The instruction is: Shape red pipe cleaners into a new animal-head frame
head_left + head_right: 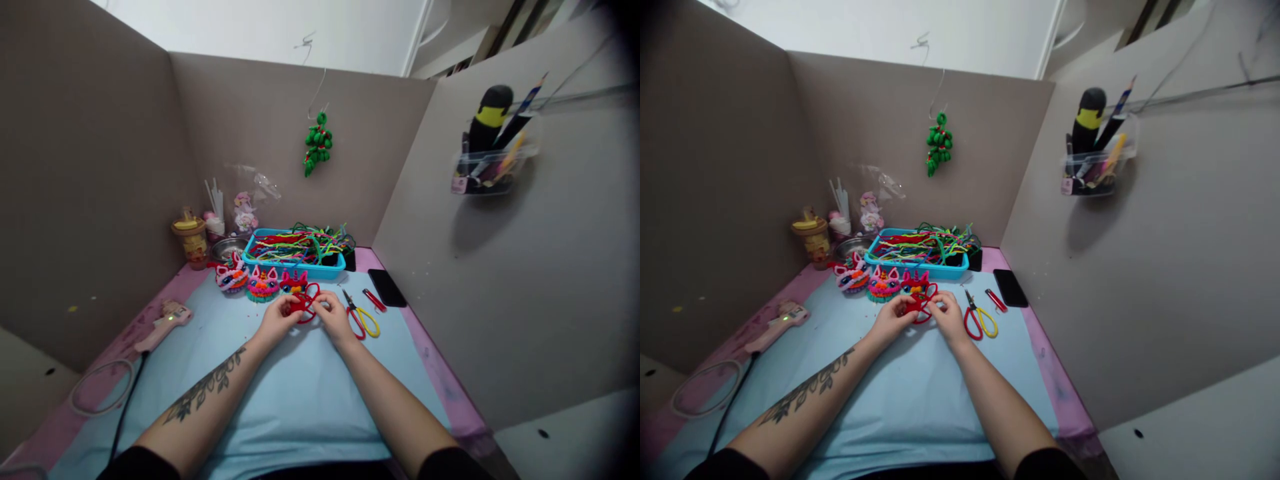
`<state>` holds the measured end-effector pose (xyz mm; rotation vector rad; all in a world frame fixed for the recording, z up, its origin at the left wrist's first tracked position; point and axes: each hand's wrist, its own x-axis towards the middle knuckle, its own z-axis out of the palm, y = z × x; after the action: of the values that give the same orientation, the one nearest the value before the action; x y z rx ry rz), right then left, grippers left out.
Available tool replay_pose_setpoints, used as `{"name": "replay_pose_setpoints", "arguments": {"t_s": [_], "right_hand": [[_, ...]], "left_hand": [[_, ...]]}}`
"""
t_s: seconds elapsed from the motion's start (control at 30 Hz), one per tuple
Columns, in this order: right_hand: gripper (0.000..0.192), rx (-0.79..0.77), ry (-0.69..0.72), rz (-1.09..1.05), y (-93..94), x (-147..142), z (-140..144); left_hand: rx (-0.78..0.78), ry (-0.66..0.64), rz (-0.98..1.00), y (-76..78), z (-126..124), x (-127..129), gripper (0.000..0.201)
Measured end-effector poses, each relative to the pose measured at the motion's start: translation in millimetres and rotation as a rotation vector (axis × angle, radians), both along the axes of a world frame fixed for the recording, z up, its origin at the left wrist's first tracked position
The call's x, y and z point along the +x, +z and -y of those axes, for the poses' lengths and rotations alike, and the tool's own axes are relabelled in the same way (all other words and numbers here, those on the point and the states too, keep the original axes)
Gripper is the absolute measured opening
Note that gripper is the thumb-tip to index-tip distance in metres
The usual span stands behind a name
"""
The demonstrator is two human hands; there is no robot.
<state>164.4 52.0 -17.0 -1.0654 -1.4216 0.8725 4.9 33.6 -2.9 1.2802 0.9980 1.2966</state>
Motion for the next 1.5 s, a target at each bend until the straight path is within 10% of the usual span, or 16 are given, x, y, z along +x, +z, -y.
{"name": "replay_pose_setpoints", "arguments": {"t_s": [0.27,0.47,0.87,1.5], "right_hand": [[0.040,-0.080,-0.111,-0.176,-12.1,13,-15],[0.018,-0.145,0.018,-0.075,-8.2,12,-13],[0.027,-0.111,-0.157,-0.238,4.9,13,-5],[0.013,-0.012,0.153,0.017,3.3,7,1]], "left_hand": [[-0.072,-0.130,0.112,2.9,2,-6,0.033],[-0.116,-0.268,0.150,7.4,8,-4,0.035],[-0.118,-0.067,0.037,-2.9,-3,-5,0.037],[0.021,-0.051,-0.009,2.0,1,-3,0.034]]}}
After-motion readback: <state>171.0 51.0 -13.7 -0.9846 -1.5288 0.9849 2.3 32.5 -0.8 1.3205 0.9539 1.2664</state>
